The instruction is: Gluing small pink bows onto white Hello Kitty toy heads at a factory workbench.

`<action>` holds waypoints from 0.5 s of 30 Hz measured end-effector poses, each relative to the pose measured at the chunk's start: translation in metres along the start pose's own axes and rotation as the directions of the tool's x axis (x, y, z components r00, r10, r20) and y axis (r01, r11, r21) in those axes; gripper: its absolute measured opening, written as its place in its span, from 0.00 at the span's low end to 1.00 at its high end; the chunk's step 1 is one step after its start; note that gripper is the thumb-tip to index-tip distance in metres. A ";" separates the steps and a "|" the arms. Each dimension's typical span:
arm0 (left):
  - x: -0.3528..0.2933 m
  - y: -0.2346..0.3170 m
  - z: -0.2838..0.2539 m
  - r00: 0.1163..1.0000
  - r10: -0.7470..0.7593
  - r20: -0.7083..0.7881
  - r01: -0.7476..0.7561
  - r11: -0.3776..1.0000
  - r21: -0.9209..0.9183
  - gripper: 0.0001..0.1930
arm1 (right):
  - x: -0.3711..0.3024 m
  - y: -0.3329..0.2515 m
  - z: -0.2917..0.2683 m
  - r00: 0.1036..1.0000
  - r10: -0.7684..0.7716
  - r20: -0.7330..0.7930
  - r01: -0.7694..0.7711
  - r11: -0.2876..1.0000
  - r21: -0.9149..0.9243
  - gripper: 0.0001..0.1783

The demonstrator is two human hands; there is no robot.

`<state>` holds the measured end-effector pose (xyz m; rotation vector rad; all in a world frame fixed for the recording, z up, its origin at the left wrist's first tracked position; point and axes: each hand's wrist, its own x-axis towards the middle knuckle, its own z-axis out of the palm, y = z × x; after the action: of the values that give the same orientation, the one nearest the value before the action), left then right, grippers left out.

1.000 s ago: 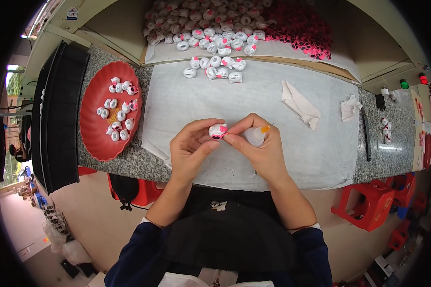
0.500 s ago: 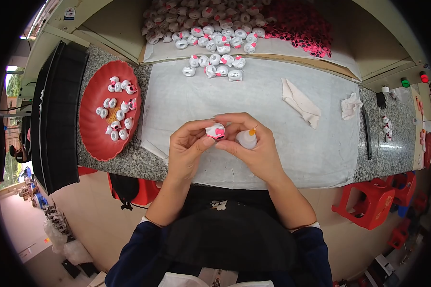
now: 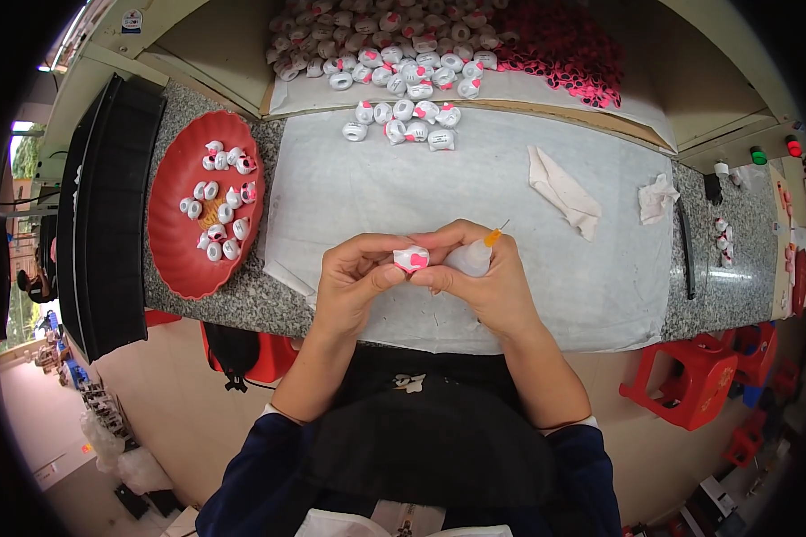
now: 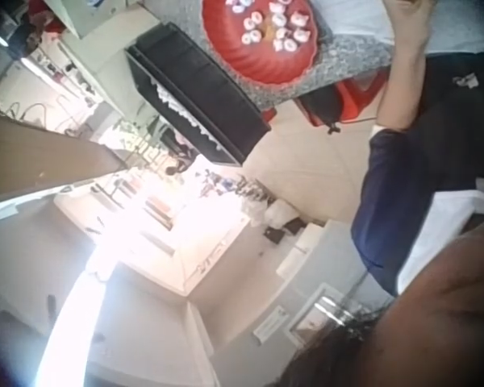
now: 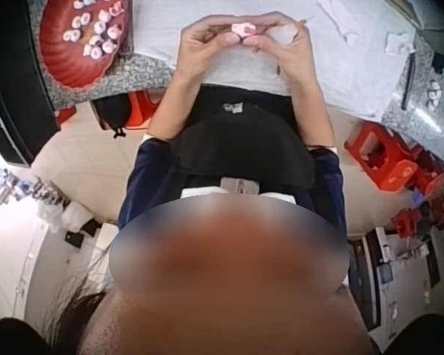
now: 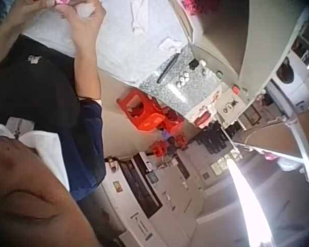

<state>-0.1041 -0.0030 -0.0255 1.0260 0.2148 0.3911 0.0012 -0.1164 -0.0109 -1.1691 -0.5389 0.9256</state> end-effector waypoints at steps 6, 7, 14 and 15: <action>0.002 0.002 0.001 1.000 -0.027 0.006 0.027 0.999 -0.017 0.13 | 0.000 -0.003 0.002 0.999 0.025 -0.045 -0.024 1.000 0.008 0.13; 0.002 0.002 0.001 1.000 -0.030 0.006 0.031 0.999 -0.015 0.13 | 0.000 -0.002 0.001 0.999 0.011 -0.050 -0.013 0.999 -0.031 0.13; 0.001 0.000 0.002 0.997 0.076 0.001 -0.075 0.990 0.120 0.14 | -0.001 -0.001 0.002 0.999 0.001 -0.049 -0.003 0.999 -0.035 0.13; 0.001 0.000 0.003 0.999 0.050 -0.012 -0.048 0.994 0.098 0.14 | 0.000 -0.002 0.002 0.999 0.001 -0.048 -0.003 0.999 -0.035 0.13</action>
<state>-0.1020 -0.0044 -0.0240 1.1267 0.2234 0.4360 0.0001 -0.1159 -0.0086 -1.2209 -0.5171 0.8906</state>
